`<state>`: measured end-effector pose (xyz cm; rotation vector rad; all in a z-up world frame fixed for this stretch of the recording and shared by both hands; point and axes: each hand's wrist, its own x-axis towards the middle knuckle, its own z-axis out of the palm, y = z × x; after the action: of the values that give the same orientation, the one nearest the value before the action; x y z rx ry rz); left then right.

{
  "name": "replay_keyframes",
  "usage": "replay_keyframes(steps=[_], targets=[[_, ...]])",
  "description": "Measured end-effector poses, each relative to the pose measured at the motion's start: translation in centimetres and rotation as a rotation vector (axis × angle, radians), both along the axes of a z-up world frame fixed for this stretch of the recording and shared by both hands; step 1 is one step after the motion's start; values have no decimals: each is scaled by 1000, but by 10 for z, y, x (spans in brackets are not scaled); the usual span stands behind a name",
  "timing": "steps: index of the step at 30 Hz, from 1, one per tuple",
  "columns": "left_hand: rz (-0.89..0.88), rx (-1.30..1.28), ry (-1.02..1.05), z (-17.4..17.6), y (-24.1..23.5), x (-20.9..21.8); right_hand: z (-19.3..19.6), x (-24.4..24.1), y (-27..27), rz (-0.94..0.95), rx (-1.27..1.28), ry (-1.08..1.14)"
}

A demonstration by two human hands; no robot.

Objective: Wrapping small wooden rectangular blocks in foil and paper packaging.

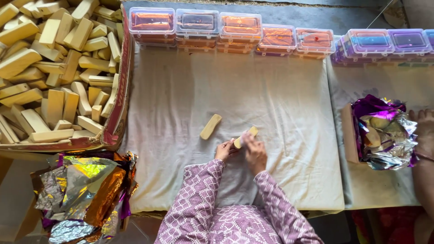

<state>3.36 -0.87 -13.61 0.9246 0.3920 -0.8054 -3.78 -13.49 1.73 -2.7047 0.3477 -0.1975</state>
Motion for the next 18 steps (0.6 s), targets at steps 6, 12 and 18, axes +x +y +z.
replay_keyframes(steps=[6, 12, 18], targets=[[-16, -31, -8, -8, 0, -2, 2, -8, -6, 54, 62, 91], [-9, 22, 14, 17, 3, -1, 26, 21, -20, -39, -20, -167], [8, -49, -29, -39, 1, -3, 37, -6, 26, 137, 118, -78]])
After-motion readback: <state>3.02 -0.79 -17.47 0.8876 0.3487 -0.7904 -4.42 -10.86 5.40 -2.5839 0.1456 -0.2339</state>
